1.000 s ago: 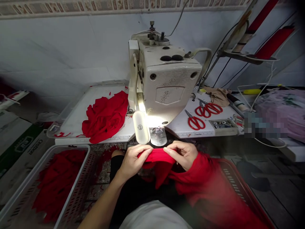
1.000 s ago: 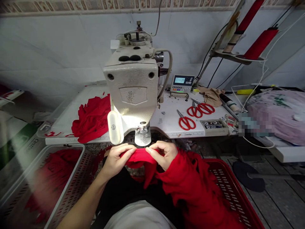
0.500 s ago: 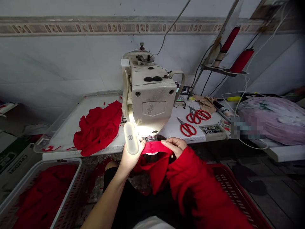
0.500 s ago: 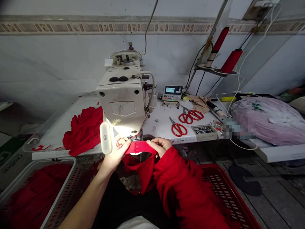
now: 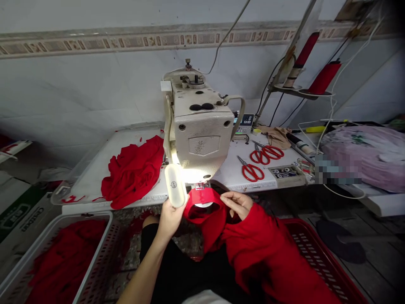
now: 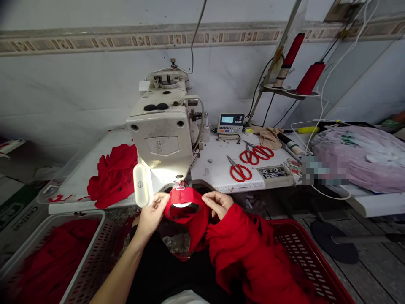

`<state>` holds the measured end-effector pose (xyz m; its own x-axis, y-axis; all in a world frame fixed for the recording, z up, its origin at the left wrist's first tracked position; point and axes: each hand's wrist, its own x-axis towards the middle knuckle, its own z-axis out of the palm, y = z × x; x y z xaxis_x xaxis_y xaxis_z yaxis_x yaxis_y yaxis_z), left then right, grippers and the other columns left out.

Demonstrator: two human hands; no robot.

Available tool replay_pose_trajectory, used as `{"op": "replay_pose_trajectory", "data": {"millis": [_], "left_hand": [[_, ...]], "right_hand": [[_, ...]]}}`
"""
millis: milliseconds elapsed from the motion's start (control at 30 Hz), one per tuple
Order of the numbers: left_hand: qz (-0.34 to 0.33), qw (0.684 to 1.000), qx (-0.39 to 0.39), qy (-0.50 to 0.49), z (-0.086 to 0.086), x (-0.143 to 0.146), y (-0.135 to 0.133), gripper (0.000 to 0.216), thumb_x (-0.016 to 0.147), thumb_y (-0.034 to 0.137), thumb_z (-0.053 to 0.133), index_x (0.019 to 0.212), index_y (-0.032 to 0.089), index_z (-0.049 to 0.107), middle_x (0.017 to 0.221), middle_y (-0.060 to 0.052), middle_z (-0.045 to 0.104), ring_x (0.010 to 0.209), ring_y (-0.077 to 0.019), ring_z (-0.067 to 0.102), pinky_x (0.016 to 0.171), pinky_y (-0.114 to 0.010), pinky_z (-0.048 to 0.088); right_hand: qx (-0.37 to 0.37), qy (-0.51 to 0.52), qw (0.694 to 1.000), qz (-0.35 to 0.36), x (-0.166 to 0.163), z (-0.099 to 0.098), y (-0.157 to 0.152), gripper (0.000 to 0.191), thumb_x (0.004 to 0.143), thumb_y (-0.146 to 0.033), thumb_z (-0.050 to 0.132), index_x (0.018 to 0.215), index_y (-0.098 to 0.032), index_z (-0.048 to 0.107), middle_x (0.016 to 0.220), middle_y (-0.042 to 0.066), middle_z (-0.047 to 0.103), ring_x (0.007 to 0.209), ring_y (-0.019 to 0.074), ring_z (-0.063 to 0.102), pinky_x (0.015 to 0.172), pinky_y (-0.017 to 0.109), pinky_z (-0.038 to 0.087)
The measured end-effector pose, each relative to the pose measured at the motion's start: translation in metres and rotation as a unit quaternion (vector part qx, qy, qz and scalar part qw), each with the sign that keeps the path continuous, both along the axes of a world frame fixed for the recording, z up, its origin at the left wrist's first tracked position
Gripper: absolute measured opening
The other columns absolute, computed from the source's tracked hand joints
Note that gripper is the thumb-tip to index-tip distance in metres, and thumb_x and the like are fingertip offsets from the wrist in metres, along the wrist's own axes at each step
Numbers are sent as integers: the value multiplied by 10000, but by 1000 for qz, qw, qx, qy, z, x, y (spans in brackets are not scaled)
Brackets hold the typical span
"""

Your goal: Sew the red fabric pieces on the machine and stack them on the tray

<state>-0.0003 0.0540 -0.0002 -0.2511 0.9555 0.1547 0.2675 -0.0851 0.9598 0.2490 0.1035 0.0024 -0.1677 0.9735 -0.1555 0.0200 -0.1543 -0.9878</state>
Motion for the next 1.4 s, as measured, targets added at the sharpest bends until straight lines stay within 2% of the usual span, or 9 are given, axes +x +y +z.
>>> {"op": "replay_pose_trajectory", "data": {"millis": [133,233,400,633,933,1100,1200,1300,1400], "left_hand": [[-89,986,-14,139,-36,-23,-35,414,999,398,583,666,153,606,613,9,537,575,-114,484,575,-228,370],[-164,966,-13,197,-56,-21,-61,391,1039,329,519,699,158,606,662,-6,572,616,-123,509,619,-235,382],[-318,933,-5,168,-62,15,-91,215,1007,291,533,1064,220,728,1037,-77,747,939,-229,681,824,-300,519],[-276,954,-66,97,-54,-5,-75,280,1002,336,615,840,166,767,769,-42,691,711,-160,616,682,-254,443],[-321,934,-152,-46,-58,-38,-46,293,893,350,769,706,130,722,787,-34,628,718,-131,572,637,-225,420],[-347,900,-195,-178,-39,-63,-48,333,869,415,774,744,126,667,807,-1,550,498,-50,423,400,-178,281],[-339,902,-205,-169,-10,-61,-51,353,887,442,745,748,133,647,721,19,538,444,-41,385,389,-179,261],[-321,918,-216,-86,19,-34,-49,319,918,406,712,758,133,674,658,8,576,536,-84,475,507,-196,366],[-342,921,-187,-16,35,-6,-43,310,958,399,650,812,131,707,716,-20,640,647,-124,536,615,-228,420]], "right_hand": [[41,-9,999,24,4,8,-24,349,787,-472,822,974,-184,761,870,74,754,653,175,655,478,248,487],[111,-32,979,170,-12,21,-49,226,865,-423,775,817,-202,782,776,55,741,631,169,658,534,266,502],[285,-41,902,321,-57,8,-74,318,854,-489,792,1057,-244,814,1059,75,800,992,253,727,878,355,581],[276,-293,877,261,-40,10,-76,214,968,-380,669,904,-223,799,826,63,759,800,220,708,797,331,556],[266,-106,940,183,22,36,-33,229,912,-352,722,748,-207,789,669,39,687,605,172,619,589,300,500],[226,-188,955,37,85,14,23,267,873,-443,747,786,-195,796,717,45,676,559,164,601,503,288,498],[235,-238,942,-3,76,-1,26,259,848,-451,759,814,-202,821,851,95,726,786,237,692,604,309,574],[196,-188,958,88,25,-10,-1,362,841,-460,776,1118,-229,810,1235,136,702,1071,291,684,577,276,587],[148,-113,941,284,-21,-8,-32,465,799,-468,826,1207,-251,777,1066,81,754,773,192,697,493,216,515]]}}
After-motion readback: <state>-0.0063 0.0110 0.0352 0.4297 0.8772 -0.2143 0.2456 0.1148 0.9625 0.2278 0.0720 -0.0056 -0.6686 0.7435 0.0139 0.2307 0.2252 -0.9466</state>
